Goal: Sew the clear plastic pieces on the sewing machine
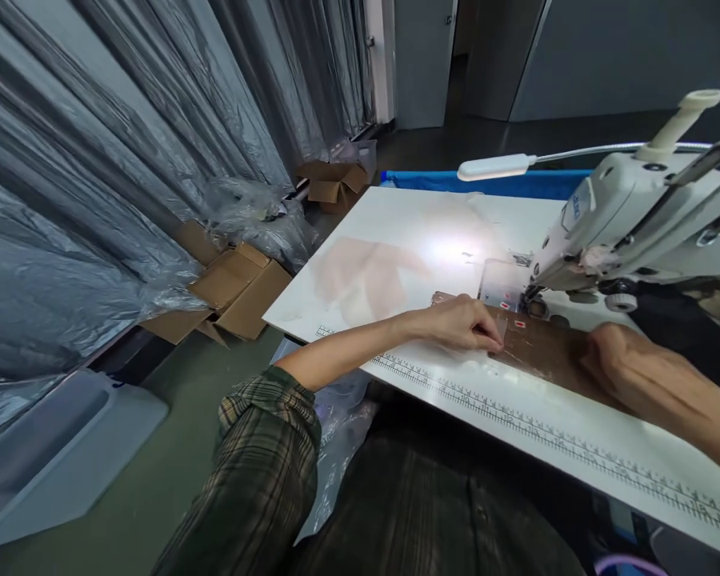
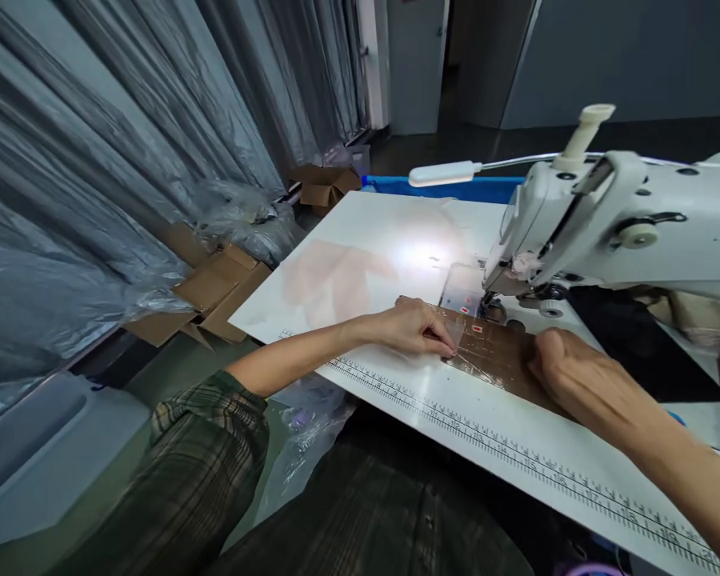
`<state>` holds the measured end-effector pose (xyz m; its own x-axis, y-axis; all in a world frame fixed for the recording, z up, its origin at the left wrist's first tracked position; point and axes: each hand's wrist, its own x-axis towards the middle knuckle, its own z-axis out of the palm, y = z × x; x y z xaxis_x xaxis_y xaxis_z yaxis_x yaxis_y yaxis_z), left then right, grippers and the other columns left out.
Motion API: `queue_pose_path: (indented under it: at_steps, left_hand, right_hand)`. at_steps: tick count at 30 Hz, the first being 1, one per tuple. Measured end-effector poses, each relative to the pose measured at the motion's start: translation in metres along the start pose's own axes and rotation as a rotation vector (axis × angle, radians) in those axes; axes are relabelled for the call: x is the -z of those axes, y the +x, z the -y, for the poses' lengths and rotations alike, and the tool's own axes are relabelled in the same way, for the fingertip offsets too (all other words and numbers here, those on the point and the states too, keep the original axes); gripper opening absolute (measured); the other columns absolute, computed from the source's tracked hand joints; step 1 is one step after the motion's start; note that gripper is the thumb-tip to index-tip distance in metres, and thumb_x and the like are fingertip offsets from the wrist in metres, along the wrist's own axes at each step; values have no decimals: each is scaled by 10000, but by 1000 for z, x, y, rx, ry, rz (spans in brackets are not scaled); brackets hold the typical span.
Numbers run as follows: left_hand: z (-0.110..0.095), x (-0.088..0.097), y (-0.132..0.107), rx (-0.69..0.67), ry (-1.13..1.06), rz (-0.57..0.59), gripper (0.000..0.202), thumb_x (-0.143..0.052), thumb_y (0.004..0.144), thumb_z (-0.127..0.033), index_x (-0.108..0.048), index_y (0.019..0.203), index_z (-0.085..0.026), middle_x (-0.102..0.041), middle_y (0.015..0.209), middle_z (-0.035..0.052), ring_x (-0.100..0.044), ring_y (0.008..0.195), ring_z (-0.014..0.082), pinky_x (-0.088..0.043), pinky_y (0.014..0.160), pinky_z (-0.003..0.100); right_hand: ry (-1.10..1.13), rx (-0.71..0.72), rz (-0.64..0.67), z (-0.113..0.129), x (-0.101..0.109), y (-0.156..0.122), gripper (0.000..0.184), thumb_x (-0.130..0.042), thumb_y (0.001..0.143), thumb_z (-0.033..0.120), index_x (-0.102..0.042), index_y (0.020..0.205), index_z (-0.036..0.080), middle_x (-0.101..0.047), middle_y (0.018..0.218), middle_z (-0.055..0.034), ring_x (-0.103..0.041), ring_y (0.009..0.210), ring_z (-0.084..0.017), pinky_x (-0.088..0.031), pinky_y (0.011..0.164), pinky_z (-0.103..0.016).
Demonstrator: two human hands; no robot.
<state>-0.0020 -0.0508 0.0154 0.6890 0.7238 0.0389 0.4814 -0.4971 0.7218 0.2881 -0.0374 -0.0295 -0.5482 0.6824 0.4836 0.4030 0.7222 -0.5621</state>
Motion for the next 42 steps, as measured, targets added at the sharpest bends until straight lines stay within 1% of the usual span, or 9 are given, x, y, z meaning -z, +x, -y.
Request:
queue_pose_path:
  at_steps: [4, 7, 11, 15, 18, 23, 29, 38, 42]
  left_hand:
    - [-9, -7, -7, -175, 93, 59, 120, -670, 938, -232, -784, 948, -197, -777, 989, 43, -719, 908, 154, -558, 833, 291]
    - [-20, -12, -20, -247, 256, -149, 178, -674, 933, -213, -722, 1099, -171, -692, 1231, 108, -636, 1178, 204, -523, 996, 347]
    - [-27, -27, -47, -202, 282, -302, 214, -594, 994, -322, -651, 1082, -135, -698, 1007, 82, -665, 921, 178, -557, 805, 311]
    - [-21, -45, -58, -53, 396, -284, 373, -684, 917, -471, -626, 1058, -131, -691, 962, 74, -659, 849, 206, -537, 713, 314]
    - [-17, -52, -54, 48, 388, -311, 254, -652, 947, -367, -644, 1033, -128, -712, 948, 70, -669, 825, 202, -514, 704, 303]
    - [-22, -51, -48, 50, 345, -331, 196, -564, 980, -291, -702, 932, -160, -735, 894, 55, -678, 792, 179, -492, 700, 275]
    - [-27, -44, -62, 26, 434, -409, 245, -513, 992, -249, -649, 805, -169, -702, 753, 28, -636, 656, 162, -455, 592, 260]
    - [-30, -41, -69, 16, 307, -539, 146, -555, 972, -234, -653, 866, -211, -759, 777, -10, -704, 630, 142, -531, 571, 234]
    - [-25, -42, -74, -21, 271, -615, 166, -516, 973, -170, -633, 864, -216, -784, 944, 24, -757, 869, 175, -611, 707, 283]
  right_hand:
    - [-270, -34, 13, 18, 5, -15, 316, -502, 940, 533, -400, 742, 308, -458, 561, -44, -397, 437, -185, -263, 443, -392]
    - [-337, -99, 66, 42, 3, -20, 258, -448, 960, 531, -514, 979, 283, -559, 663, -72, -499, 507, -198, -343, 499, -383]
    - [-427, -148, 261, 58, 6, -26, 465, -486, 940, 471, -543, 1279, 158, -682, 839, -110, -591, 620, -221, -406, 582, -350]
    - [-513, -182, 319, 70, 14, -31, 338, -465, 959, 403, -712, 1021, 181, -665, 683, -92, -519, 531, -197, -264, 519, -327]
    - [-260, -189, 353, 91, 14, -28, 359, -474, 990, 427, -737, 895, 202, -630, 675, -72, -519, 572, -176, -332, 547, -320]
    - [223, -95, 225, 122, -18, -11, 338, -487, 1010, 440, -732, 919, 226, -644, 1148, -111, -611, 1049, -217, -492, 884, -347]
    - [25, -155, 91, 96, -39, 5, 271, -468, 971, 317, -619, 779, 198, -588, 683, -27, -510, 637, -151, -406, 630, -275]
    - [152, -236, -41, 103, -43, 6, 300, -479, 974, 399, -661, 824, 215, -660, 719, -39, -601, 662, -170, -485, 631, -293]
    - [102, -365, -216, 78, -28, 6, 350, -492, 953, 446, -680, 783, 204, -612, 651, -54, -561, 604, -192, -469, 561, -328]
